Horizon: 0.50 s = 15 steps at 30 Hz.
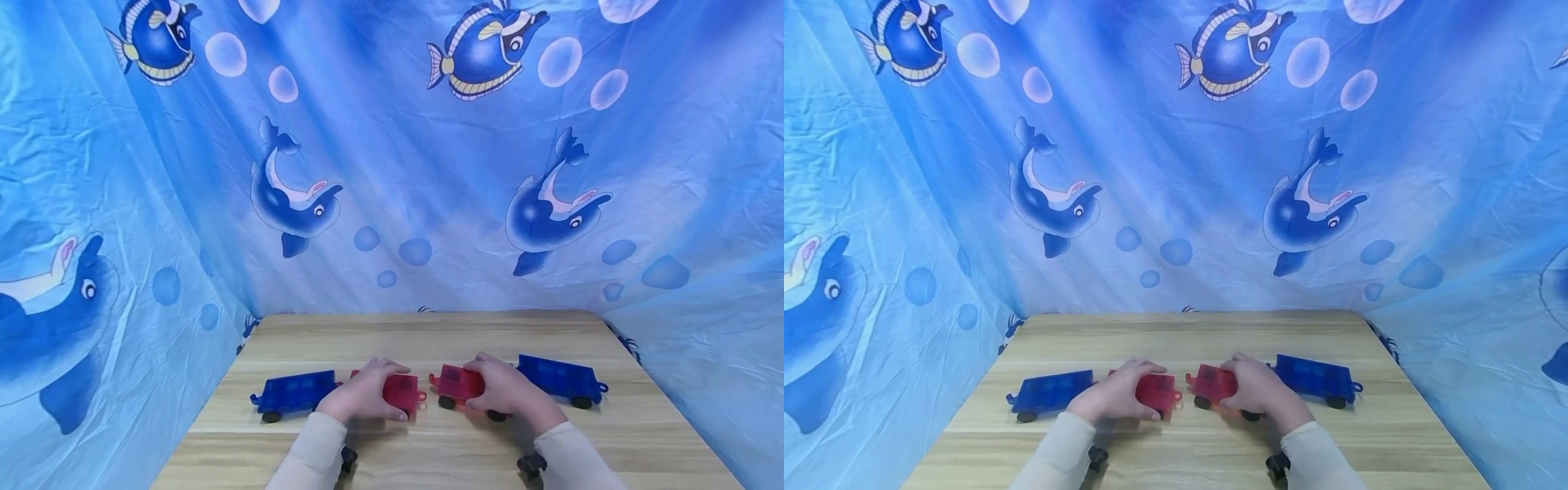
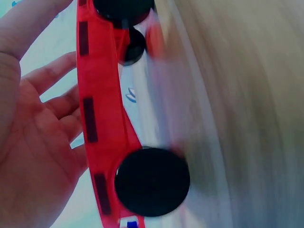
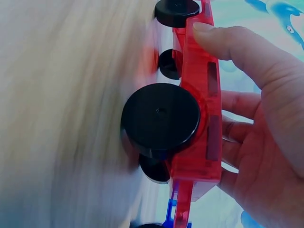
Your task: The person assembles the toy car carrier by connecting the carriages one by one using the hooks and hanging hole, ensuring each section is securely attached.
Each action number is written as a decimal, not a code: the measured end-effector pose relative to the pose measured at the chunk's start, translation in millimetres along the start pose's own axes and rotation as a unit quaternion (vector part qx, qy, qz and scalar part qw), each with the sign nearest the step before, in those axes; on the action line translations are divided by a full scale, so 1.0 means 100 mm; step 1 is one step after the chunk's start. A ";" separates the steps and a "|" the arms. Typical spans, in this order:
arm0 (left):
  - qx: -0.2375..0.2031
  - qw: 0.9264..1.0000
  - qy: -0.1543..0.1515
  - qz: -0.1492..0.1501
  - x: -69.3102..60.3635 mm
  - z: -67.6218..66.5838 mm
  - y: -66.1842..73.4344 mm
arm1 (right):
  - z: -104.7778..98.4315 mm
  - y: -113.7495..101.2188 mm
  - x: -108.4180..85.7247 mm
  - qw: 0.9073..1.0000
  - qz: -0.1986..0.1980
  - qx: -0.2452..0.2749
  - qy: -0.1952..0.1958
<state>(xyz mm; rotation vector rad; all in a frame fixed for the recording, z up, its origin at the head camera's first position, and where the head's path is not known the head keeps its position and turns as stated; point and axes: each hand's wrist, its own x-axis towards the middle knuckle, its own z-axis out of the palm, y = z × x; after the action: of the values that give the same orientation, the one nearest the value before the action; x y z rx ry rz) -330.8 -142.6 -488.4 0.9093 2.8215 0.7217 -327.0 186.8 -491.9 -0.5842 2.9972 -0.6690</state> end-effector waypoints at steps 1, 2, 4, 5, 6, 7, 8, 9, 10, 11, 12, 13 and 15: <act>-0.007 1.000 -0.004 0.003 0.02 0.01 0.01 | 0.00 -0.01 0.01 1.000 -0.006 0.000 0.002; -0.009 1.000 -0.006 0.006 0.03 0.01 0.01 | 0.00 -0.02 0.03 1.000 -0.011 0.000 0.002; -0.016 1.000 -0.010 0.011 0.06 0.03 0.01 | 0.00 -0.03 0.05 1.000 -0.018 0.005 0.002; -0.019 1.000 -0.011 0.012 0.07 0.03 0.01 | 0.01 -0.03 0.06 1.000 -0.019 0.008 0.001; -0.023 1.000 -0.012 0.011 0.08 0.03 0.01 | 0.01 -0.03 0.07 1.000 -0.017 0.011 -0.001; -0.026 1.000 -0.011 0.010 0.08 0.03 0.00 | 0.02 -0.03 0.08 1.000 -0.015 0.015 -0.003; -0.027 1.000 -0.011 0.008 0.08 0.03 -0.01 | 0.02 -0.04 0.08 1.000 -0.012 0.018 -0.003; -0.032 0.999 -0.009 0.005 0.08 0.03 -0.02 | 0.02 -0.04 0.09 1.000 -0.009 0.021 -0.003; -0.035 0.999 -0.010 0.000 0.08 0.03 -0.03 | 0.02 -0.04 0.09 1.000 -0.007 0.020 -0.002; -0.038 0.999 -0.008 -0.003 0.08 0.03 -0.04 | 0.03 -0.04 0.09 1.000 -0.006 0.019 -0.001; -0.040 0.999 -0.007 -0.008 0.08 0.03 -0.06 | 0.03 -0.05 0.09 1.000 -0.006 0.018 0.000; -0.042 0.999 -0.006 -0.013 0.08 0.03 -0.07 | 0.03 -0.05 0.09 1.000 -0.006 0.017 0.002; -0.048 0.999 -0.003 -0.021 0.07 0.03 -0.10 | 0.04 -0.06 0.10 1.000 -0.008 0.014 0.003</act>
<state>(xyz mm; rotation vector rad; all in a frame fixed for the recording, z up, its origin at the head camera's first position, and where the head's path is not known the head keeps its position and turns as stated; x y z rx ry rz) -341.4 -144.4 -494.9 0.8334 2.7643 0.8377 -333.7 177.1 -492.3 -0.6066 2.9863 -0.7143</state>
